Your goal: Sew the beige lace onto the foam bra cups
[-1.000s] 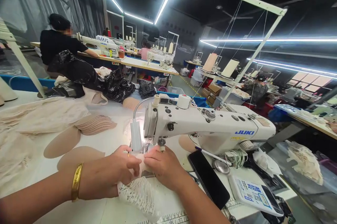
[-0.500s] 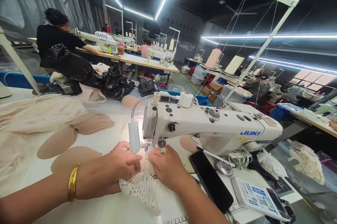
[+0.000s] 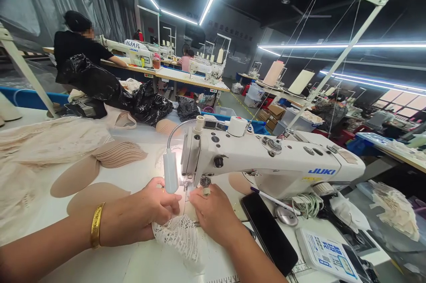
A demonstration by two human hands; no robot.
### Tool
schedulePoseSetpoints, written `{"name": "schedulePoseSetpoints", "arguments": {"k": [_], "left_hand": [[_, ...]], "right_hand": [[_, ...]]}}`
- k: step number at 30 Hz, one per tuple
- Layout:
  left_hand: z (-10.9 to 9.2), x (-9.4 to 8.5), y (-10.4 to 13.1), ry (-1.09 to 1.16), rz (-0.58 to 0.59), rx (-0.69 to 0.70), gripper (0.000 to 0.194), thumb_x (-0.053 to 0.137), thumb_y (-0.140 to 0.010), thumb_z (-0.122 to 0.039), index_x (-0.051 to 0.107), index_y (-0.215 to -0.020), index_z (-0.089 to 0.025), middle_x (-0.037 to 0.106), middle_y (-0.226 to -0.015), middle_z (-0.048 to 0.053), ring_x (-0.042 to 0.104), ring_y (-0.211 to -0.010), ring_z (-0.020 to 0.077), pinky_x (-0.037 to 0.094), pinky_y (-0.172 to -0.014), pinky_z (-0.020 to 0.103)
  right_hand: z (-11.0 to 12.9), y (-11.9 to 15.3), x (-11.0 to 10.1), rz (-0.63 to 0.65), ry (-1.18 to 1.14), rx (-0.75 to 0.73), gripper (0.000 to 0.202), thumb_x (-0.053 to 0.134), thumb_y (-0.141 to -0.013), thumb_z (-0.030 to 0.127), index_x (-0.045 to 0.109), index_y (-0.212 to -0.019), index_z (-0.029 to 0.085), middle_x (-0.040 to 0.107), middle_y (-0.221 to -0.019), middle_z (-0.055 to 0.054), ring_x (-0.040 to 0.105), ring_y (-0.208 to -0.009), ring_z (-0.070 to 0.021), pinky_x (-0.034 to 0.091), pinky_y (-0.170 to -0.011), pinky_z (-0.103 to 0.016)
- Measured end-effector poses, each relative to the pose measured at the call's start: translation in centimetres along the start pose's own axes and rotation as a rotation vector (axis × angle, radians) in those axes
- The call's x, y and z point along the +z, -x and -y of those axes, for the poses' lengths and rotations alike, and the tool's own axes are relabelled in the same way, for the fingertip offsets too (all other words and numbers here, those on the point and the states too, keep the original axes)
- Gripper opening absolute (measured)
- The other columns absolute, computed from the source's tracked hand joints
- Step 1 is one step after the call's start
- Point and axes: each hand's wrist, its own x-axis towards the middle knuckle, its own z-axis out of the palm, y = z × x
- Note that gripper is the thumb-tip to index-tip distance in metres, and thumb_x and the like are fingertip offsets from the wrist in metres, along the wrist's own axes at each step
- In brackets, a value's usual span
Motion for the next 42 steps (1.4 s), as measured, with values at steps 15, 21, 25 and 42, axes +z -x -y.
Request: {"name": "schedulePoseSetpoints", "arguments": {"k": [15,21,25,42], "left_hand": [[2.2,0.9,-0.3,-0.18,-0.114,0.077,0.024,0.063,-0.071,0.003,0.053,-0.066,-0.019,0.071,-0.076,-0.008,0.062,-0.071,0.014,0.031,-0.092,0.036],[1.7,1.3,0.4,-0.272,-0.145,0.106,0.029,0.056,-0.065,0.01,0.049,-0.067,-0.018,0.074,-0.079,-0.01,0.055,-0.062,0.0119,0.028,-0.095,0.039],[1.9,1.5,0.3,-0.307,-0.166,0.134,0.03,0.052,-0.061,0.01,0.047,-0.068,-0.019,0.073,-0.078,-0.011,0.051,-0.059,0.0123,0.028,-0.095,0.04],[2.1,3.1,-0.7,-0.662,-0.276,0.13,0.032,0.053,-0.075,0.01,0.043,-0.067,-0.019,0.056,-0.064,-0.005,0.04,-0.056,0.0141,0.04,-0.083,0.038]], "right_hand": [[0.4,-0.3,-0.9,0.114,0.064,-0.149,0.042,0.045,-0.09,-0.002,0.067,-0.114,0.025,0.078,-0.103,-0.005,0.068,-0.093,-0.0225,0.05,-0.078,-0.034],[2.2,-0.5,-2.0,0.18,-0.116,-0.338,0.025,0.048,-0.093,0.002,0.061,-0.091,0.023,0.077,-0.111,0.001,0.064,-0.102,-0.021,0.049,-0.08,-0.033],[2.6,-0.6,-2.2,0.214,-0.154,-0.345,0.022,0.048,-0.089,0.002,0.055,-0.087,0.023,0.076,-0.099,0.002,0.062,-0.094,-0.02,0.048,-0.077,-0.033],[1.2,-0.1,-1.6,0.184,0.045,-0.111,0.021,0.04,-0.091,0.006,0.053,-0.091,0.023,0.063,-0.077,-0.001,0.056,-0.073,-0.0204,0.031,-0.06,-0.029]]}}
